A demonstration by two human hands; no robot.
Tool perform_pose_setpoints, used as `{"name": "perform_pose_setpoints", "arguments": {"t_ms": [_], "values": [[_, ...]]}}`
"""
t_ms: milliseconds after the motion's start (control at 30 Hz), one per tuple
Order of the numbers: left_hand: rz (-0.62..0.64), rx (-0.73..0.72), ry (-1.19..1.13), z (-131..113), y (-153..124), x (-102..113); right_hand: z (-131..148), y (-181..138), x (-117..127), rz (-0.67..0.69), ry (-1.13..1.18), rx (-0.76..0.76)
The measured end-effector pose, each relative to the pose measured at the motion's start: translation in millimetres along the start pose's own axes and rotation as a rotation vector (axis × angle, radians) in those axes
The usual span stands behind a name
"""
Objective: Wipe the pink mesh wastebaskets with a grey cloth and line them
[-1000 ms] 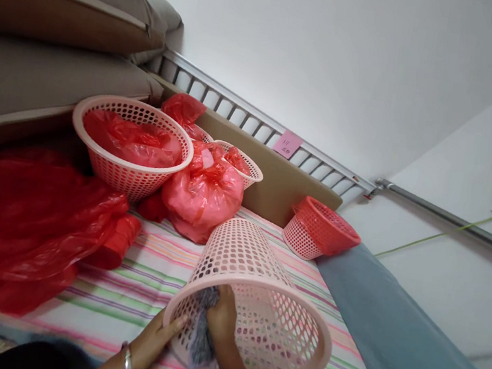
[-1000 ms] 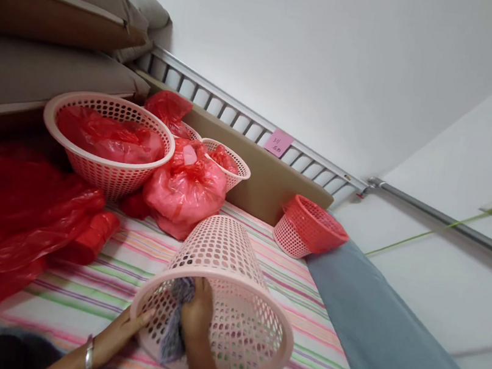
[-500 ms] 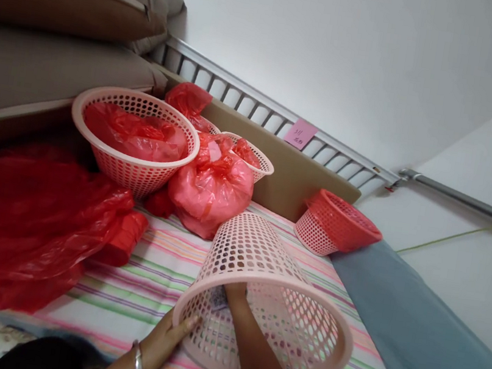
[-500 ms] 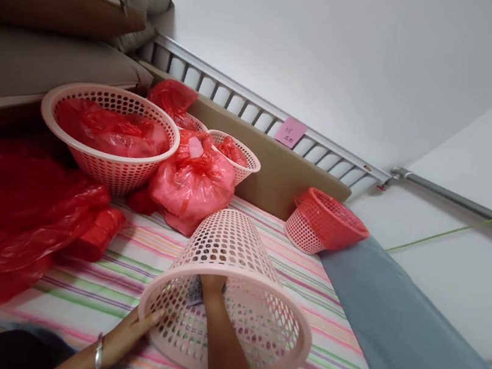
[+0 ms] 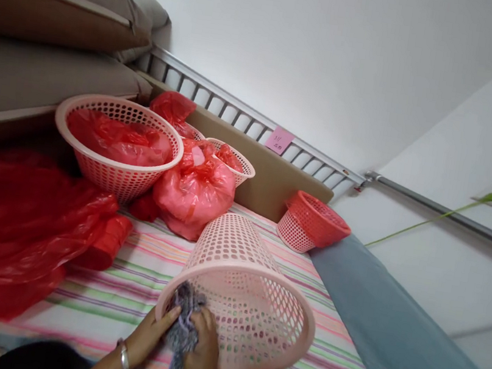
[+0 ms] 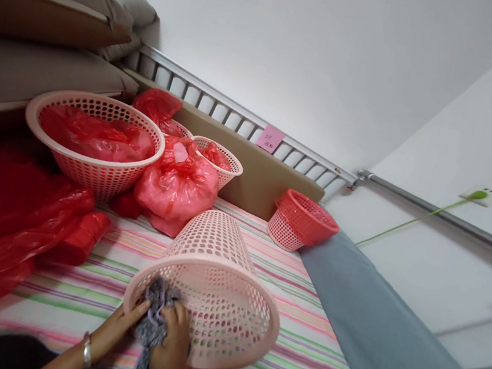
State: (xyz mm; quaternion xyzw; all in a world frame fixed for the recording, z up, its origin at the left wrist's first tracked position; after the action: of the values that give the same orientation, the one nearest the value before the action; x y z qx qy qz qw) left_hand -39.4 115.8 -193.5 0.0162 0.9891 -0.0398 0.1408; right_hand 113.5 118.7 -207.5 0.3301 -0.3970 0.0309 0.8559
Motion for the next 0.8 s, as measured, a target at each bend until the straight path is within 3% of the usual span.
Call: {"name": "perform_pose_setpoints", "arguments": {"t_ms": [167, 467, 633, 800], "values": [[0.005, 0.001, -0.014, 0, 3, -3, -9, 4, 4, 0.048, -0.011, 0.012], [0.150, 0.009, -0.064, 1, -3, -11, -72, 105, -15, -0.055, -0.105, -0.272], [0.229, 0.023, -0.105, -5, -7, -10, -103, 132, -24, -0.052, -0.126, -0.323], [0.105, -0.022, -0.030, -14, 1, 9, -102, 136, -26, -0.008, -0.167, -0.280]]}}
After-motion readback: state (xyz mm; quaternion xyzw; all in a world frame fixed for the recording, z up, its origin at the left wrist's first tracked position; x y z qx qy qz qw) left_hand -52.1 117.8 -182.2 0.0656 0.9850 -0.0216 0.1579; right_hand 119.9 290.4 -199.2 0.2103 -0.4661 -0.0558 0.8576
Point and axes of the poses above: each hand's wrist, its own y-axis towards the middle knuckle, its own x-axis out of the back of the hand, z = x × y, the point moved 3 cm from there along y, towards the middle knuckle, and after that the axes turned 5 degrees about x, right-handed, at the moved point
